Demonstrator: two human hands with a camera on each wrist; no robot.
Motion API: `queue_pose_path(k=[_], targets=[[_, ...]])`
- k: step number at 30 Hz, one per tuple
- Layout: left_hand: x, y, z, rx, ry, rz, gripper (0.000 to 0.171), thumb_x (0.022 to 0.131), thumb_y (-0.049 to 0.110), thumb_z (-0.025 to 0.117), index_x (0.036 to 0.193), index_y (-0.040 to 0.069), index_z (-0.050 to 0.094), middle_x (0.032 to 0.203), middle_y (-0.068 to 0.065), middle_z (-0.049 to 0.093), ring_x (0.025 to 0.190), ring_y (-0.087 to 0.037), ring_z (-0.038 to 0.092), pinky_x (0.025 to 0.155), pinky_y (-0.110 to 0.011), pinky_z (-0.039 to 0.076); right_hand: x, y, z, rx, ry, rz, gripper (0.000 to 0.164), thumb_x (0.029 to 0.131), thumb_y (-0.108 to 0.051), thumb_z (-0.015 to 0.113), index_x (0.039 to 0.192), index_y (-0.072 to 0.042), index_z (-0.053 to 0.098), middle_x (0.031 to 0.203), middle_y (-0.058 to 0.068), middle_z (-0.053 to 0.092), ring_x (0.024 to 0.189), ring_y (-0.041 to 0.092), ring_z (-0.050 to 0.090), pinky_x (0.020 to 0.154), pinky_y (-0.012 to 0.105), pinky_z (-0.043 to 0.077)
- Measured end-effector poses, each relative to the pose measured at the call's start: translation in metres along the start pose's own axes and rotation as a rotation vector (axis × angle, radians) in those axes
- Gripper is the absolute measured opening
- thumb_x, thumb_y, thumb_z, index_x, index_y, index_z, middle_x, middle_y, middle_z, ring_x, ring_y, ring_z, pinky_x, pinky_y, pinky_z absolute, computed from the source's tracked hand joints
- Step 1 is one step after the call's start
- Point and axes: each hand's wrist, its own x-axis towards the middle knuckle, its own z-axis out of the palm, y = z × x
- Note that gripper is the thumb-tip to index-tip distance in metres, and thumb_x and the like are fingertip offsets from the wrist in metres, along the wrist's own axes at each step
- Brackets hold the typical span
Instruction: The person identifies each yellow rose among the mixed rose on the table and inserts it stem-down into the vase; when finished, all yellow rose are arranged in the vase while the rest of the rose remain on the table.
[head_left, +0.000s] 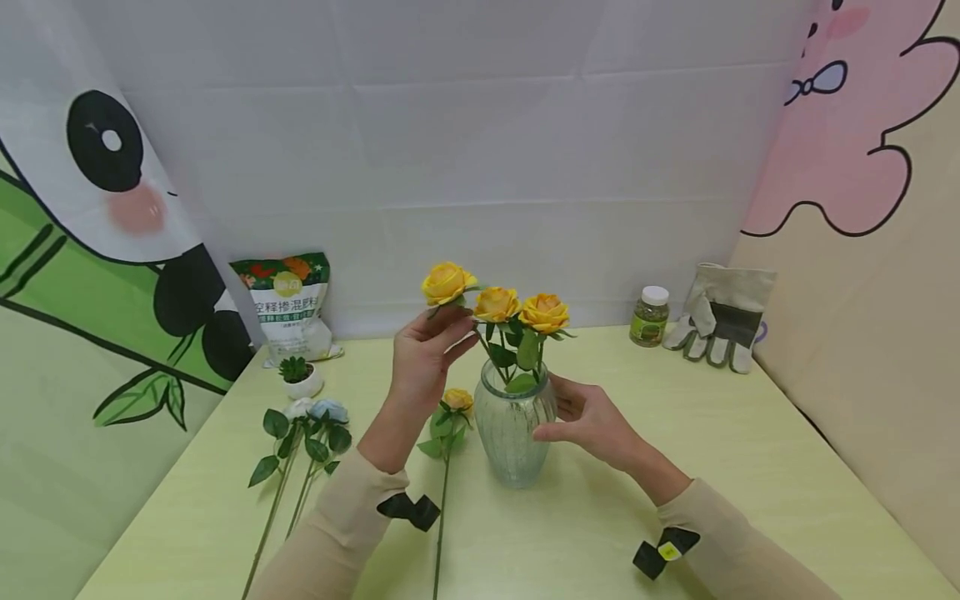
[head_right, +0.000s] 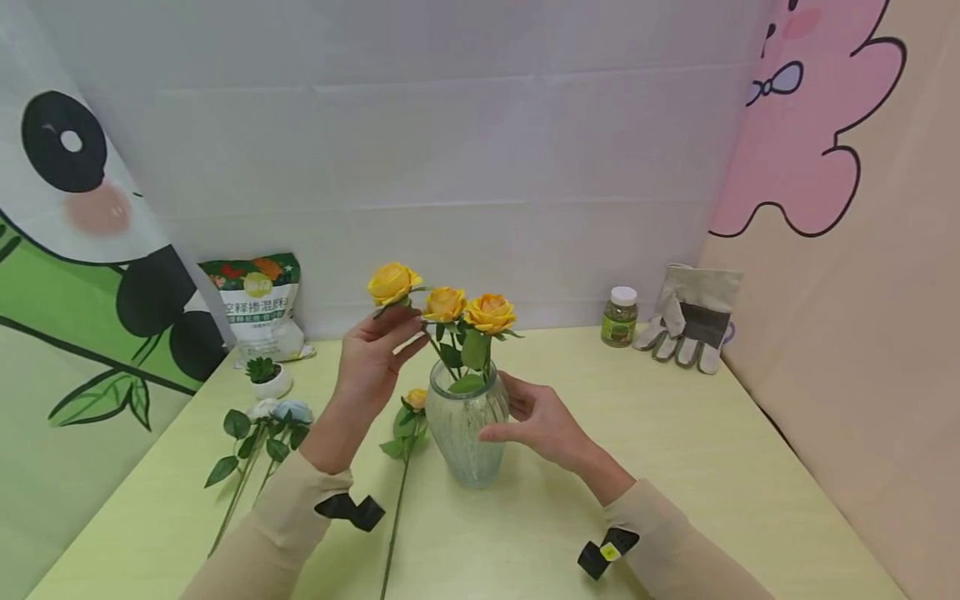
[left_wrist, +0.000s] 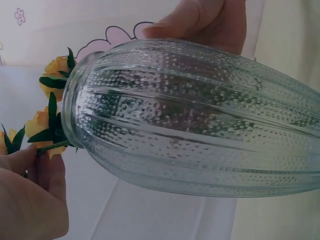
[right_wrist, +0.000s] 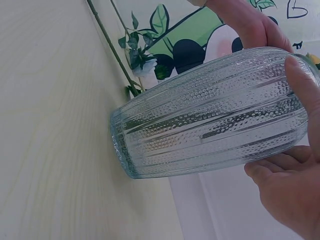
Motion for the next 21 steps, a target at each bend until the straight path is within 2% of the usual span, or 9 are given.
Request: queue_pose_path(k=[8, 13, 16, 21], targets=[[-0.002, -0.016, 0.002, 0.101, -0.035, -0.025, 0.032, 0.091, -0.013, 0.063, 0.097, 0.016, 0.076, 0.093, 0.001, 0.074, 0.094, -0.017, 0.072, 0.092, -0.041, 0.056, 0.000, 0.000, 0.000, 0.000, 0.001, 0.006, 0.091, 0.083, -0.023, 0.085, 0.153, 0.004, 0.033, 0.155, 0.019, 0.038, 0.137, 0.033, 0.045, 0.107, 0.034, 0.043], [-0.003, -0.024, 0.001, 0.182, -0.053, -0.045, 0.020, 0.090, -0.009, 0.067, 0.107, -0.001, 0.073, 0.094, 0.002, 0.075, 0.098, -0.015, 0.070, 0.097, -0.038, 0.053, 0.001, 0.001, 0.000, -0.001, 0.001, 0.014, 0.091, 0.084, -0.024, 0.084, 0.153, 0.003, 0.033, 0.154, 0.018, 0.039, 0.137, 0.033, 0.045, 0.108, 0.034, 0.042], [-0.003, -0.026, 0.001, 0.225, -0.062, -0.051, 0.023, 0.090, -0.007, 0.069, 0.113, -0.010, 0.069, 0.095, 0.002, 0.075, 0.102, -0.016, 0.069, 0.099, -0.037, 0.052, 0.001, 0.001, 0.000, -0.006, -0.002, 0.021, 0.091, 0.084, -0.025, 0.084, 0.154, 0.002, 0.032, 0.154, 0.017, 0.040, 0.137, 0.032, 0.045, 0.108, 0.035, 0.042], [-0.003, -0.028, 0.000, 0.258, -0.087, -0.063, 0.017, 0.091, -0.005, 0.069, 0.107, -0.006, 0.072, 0.097, 0.001, 0.075, 0.108, -0.020, 0.066, 0.100, -0.039, 0.051, 0.001, 0.002, 0.000, -0.012, -0.004, 0.023, 0.091, 0.084, -0.025, 0.084, 0.154, 0.001, 0.032, 0.154, 0.016, 0.040, 0.137, 0.032, 0.045, 0.109, 0.037, 0.042]])
